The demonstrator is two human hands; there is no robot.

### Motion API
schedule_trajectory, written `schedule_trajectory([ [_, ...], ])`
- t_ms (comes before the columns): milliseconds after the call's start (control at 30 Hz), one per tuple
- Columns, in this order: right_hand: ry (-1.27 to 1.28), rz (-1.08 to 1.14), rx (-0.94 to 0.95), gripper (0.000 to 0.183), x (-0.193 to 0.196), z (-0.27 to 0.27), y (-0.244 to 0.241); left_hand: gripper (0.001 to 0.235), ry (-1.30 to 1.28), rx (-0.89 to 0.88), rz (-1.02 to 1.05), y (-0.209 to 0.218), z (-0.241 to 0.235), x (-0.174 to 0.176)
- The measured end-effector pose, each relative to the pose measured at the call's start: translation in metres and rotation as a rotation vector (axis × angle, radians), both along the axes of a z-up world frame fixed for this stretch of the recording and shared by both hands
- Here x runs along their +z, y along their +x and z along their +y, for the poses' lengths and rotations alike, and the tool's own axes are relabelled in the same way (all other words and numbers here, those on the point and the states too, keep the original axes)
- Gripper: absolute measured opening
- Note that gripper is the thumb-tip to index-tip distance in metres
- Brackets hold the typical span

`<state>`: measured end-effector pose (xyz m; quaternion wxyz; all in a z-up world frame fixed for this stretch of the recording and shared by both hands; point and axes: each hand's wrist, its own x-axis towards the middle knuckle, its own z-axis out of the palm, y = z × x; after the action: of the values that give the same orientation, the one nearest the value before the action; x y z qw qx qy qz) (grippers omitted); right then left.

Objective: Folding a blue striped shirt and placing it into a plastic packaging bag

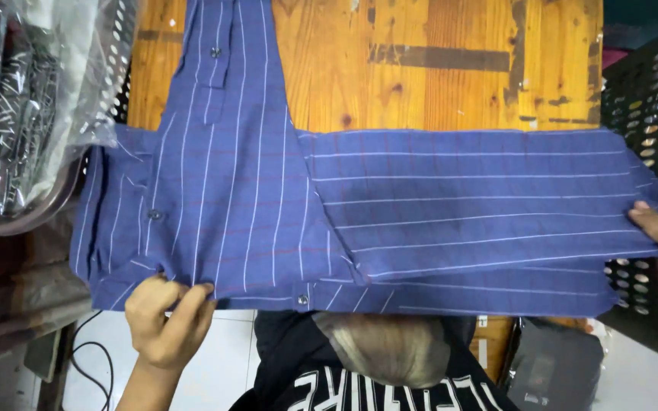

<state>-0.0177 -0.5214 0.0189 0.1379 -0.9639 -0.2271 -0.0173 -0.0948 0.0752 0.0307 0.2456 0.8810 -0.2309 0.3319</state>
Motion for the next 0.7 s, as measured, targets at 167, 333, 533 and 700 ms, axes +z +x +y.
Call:
schedule_trajectory([
  [167, -0.053, -0.092, 0.001, 0.043, 0.008, 0.039, -0.024, 0.007, 0.119, 0.079, 0.067, -0.013, 0.010, -0.013],
  [333, -0.399, -0.238, 0.045, 0.053, 0.016, 0.050, -0.043, 0.018, 0.111, 0.201, 0.118, -0.022, 0.012, -0.013],
  [533, -0.529, -0.162, 0.025, 0.066, 0.009, 0.047, -0.055, 0.033, 0.059, 0.293, 0.073, -0.031, 0.037, -0.034],
  [700, -0.182, 0.122, -0.051, 0.067, 0.022, 0.051, -0.050, 0.022, 0.153, 0.199, 0.017, -0.016, 0.024, 0.007],
])
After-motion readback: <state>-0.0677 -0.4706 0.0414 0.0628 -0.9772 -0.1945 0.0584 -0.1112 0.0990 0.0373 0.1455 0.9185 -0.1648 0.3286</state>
